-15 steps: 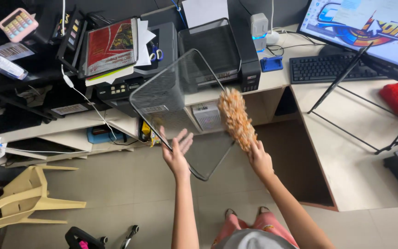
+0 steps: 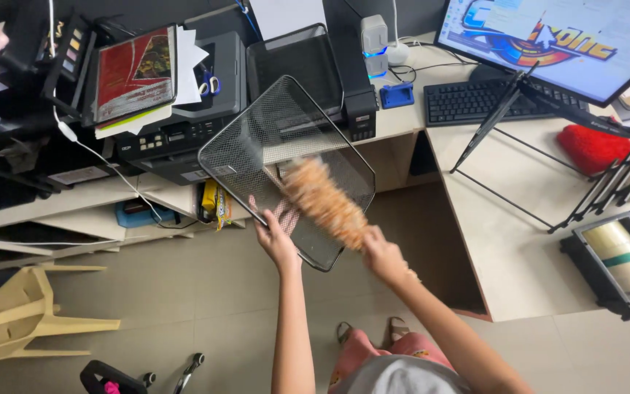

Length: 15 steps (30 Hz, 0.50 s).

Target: The person cleans a black wire mesh tray using an orange duster. They wipe the tray's surface and edges thoroughly while holding it in one hand. After cleaning, the person places the tray back onto a wire rack on the desk.

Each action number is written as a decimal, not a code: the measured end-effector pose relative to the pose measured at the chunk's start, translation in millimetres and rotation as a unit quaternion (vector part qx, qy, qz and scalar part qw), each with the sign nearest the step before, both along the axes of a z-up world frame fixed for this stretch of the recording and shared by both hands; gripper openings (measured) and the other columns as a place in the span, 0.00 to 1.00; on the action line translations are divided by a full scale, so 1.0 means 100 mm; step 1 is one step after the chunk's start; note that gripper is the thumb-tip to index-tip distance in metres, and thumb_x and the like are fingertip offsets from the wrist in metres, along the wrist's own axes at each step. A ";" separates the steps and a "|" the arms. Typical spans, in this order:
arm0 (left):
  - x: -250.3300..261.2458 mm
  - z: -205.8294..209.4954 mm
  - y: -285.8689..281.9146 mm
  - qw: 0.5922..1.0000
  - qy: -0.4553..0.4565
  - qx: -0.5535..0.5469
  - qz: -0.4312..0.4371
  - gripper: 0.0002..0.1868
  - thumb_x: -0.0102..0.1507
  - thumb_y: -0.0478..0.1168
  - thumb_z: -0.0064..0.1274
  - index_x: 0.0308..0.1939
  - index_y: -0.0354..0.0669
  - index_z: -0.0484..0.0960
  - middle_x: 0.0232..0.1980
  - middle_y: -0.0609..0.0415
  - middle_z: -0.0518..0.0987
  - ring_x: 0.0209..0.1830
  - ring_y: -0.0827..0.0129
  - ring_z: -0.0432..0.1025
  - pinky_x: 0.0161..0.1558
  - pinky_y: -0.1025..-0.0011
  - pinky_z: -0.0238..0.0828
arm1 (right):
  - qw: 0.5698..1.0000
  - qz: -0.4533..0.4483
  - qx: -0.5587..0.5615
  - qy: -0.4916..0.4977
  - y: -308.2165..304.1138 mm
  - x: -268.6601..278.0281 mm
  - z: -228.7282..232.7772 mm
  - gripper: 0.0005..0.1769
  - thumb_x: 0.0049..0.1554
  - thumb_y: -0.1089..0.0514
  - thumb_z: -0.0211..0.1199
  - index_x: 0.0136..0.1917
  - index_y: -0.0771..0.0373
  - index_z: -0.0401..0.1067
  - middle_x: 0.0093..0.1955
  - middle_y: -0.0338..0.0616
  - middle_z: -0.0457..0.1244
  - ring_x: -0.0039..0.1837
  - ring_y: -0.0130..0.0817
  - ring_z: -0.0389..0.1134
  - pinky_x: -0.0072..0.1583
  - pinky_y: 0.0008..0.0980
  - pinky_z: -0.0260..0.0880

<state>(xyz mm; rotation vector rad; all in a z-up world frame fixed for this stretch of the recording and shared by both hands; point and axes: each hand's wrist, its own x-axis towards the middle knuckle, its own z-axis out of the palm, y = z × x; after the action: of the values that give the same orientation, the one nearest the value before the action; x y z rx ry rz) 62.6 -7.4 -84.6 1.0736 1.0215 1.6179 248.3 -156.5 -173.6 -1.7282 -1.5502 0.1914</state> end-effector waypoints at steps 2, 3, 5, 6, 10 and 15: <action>0.00 0.36 -0.18 0.999 -0.044 -0.008 -0.013 0.27 0.76 0.45 0.42 0.78 0.42 0.62 0.69 0.45 0.73 0.65 0.57 0.72 0.62 0.57 0.73 | 0.997 -0.064 -0.039 0.007 -0.05 0.40 -0.01 0.15 0.57 0.62 0.58 0.58 0.60 0.63 0.62 0.56 0.61 0.41 0.63 0.69 0.41 0.55 0.71; 0.00 0.54 -0.28 0.996 -0.087 -0.017 -0.032 0.29 0.74 0.45 0.41 0.79 0.46 0.58 0.69 0.46 0.71 0.64 0.57 0.72 0.59 0.55 0.76 | 0.988 -0.134 -0.077 0.015 -0.09 0.58 -0.02 0.20 0.56 0.62 0.58 0.61 0.62 0.63 0.60 0.58 0.61 0.41 0.65 0.68 0.41 0.57 0.70; -0.02 0.64 -0.35 0.993 -0.107 -0.035 -0.037 0.30 0.73 0.47 0.39 0.80 0.50 0.55 0.67 0.41 0.73 0.59 0.51 0.75 0.57 0.53 0.77 | 0.982 -0.171 -0.079 0.029 -0.18 0.85 -0.15 0.22 0.57 0.61 0.58 0.64 0.63 0.62 0.61 0.58 0.61 0.44 0.64 0.68 0.44 0.56 0.70; -0.02 0.70 -0.38 0.989 -0.127 -0.052 -0.046 0.31 0.73 0.48 0.38 0.80 0.54 0.52 0.64 0.36 0.75 0.55 0.46 0.78 0.55 0.52 0.78 | 0.973 -0.212 -0.079 0.044 -0.21 0.99 -0.20 0.24 0.59 0.60 0.57 0.68 0.63 0.61 0.61 0.59 0.61 0.47 0.63 0.68 0.47 0.55 0.70; -0.14 0.55 -0.48 0.984 -0.147 -0.076 -0.063 0.32 0.74 0.52 0.34 0.81 0.58 0.48 0.64 0.30 0.75 0.55 0.41 0.78 0.56 0.50 0.78 | 0.958 -0.204 -0.004 0.202 -0.07 1.42 -0.28 0.25 0.67 0.53 0.56 0.74 0.62 0.61 0.63 0.56 0.65 0.58 0.50 0.69 0.58 0.48 0.70; -0.32 0.12 -0.50 0.951 -0.159 -0.106 -0.244 0.35 0.73 0.61 0.27 0.81 0.57 0.48 0.56 0.29 0.79 0.49 0.41 0.80 0.51 0.52 0.80 | 0.724 0.042 -0.032 0.688 0.29 1.94 -0.02 0.40 0.66 0.35 0.51 0.82 0.60 0.58 0.71 0.46 0.62 0.62 0.32 0.66 0.60 0.34 0.67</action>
<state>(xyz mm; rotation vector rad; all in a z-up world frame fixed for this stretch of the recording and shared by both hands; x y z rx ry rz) 30.8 -57.6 -73.1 0.8062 0.6330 1.1960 442.7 -127.9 -176.0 -0.9618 -0.4426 1.2564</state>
